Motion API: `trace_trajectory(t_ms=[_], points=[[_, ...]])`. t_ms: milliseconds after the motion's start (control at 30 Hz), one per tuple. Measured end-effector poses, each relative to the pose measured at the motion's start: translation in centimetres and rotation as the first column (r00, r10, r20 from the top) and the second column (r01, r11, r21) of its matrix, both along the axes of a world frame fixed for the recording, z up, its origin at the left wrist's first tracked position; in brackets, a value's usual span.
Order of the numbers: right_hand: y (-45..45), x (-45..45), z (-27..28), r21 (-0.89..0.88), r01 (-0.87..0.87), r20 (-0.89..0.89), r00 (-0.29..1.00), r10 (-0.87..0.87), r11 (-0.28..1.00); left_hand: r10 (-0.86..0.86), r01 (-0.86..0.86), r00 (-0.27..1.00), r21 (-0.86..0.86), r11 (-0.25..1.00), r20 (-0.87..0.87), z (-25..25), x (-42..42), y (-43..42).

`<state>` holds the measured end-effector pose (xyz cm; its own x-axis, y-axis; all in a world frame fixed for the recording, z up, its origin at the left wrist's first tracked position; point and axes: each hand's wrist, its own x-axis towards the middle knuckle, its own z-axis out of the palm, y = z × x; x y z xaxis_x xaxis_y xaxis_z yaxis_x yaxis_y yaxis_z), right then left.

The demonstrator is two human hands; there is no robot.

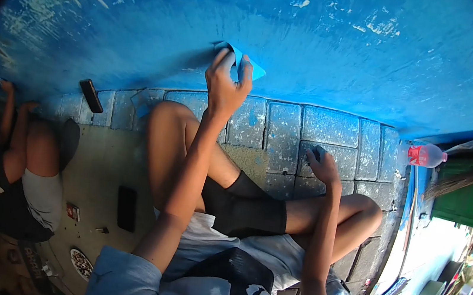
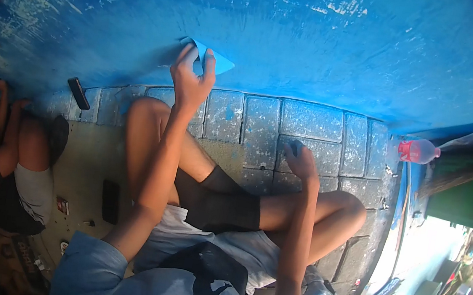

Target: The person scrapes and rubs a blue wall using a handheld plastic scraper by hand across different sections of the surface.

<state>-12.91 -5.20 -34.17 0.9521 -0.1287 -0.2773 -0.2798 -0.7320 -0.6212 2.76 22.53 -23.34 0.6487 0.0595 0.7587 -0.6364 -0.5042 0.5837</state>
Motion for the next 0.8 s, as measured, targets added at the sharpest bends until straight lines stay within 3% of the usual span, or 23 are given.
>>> trace_trajectory(t_ms=[133,267,400,533,600,667,733,800], points=[[0.2,0.6,0.6,-0.041,-0.009,-0.075,0.997,0.006,0.999,-0.034,0.038,0.997,0.040,0.999,-0.075,-4.5,-0.4,-1.4],[-0.2,0.4,-0.2,-0.047,-0.019,0.004,1.000,0.019,0.999,-0.127,0.140,0.981,0.078,0.987,-0.149,-7.1,-0.2,-1.8],[-0.1,0.0,-0.4,0.013,0.014,-0.030,0.999,-0.014,1.000,-0.060,0.059,0.997,0.045,0.997,0.041,-0.1,-0.2,-1.5],[0.0,0.2,-0.2,-0.007,0.005,-0.006,1.000,-0.005,1.000,-0.049,0.048,0.997,0.022,0.999,0.067,-1.1,0.1,-1.9],[0.0,0.5,0.1,-0.042,-0.013,-0.052,0.999,0.011,0.999,-0.104,0.117,0.990,0.142,0.983,-0.098,-5.1,-0.1,-2.1],[0.2,0.4,0.3,-0.047,-0.013,-0.047,0.999,0.011,0.999,-0.154,0.165,0.985,0.161,0.973,-0.079,-7.3,-0.1,-1.9],[-0.2,0.3,-0.1,-0.056,-0.015,-0.041,0.999,0.013,0.998,-0.166,0.186,0.978,0.166,0.968,-0.128,-5.9,-0.5,-2.0],[-0.3,-0.4,-1.5,0.012,-0.011,0.149,0.989,0.009,1.000,-0.137,0.166,0.966,0.123,0.978,-0.220,-3.2,-0.5,-2.0]])
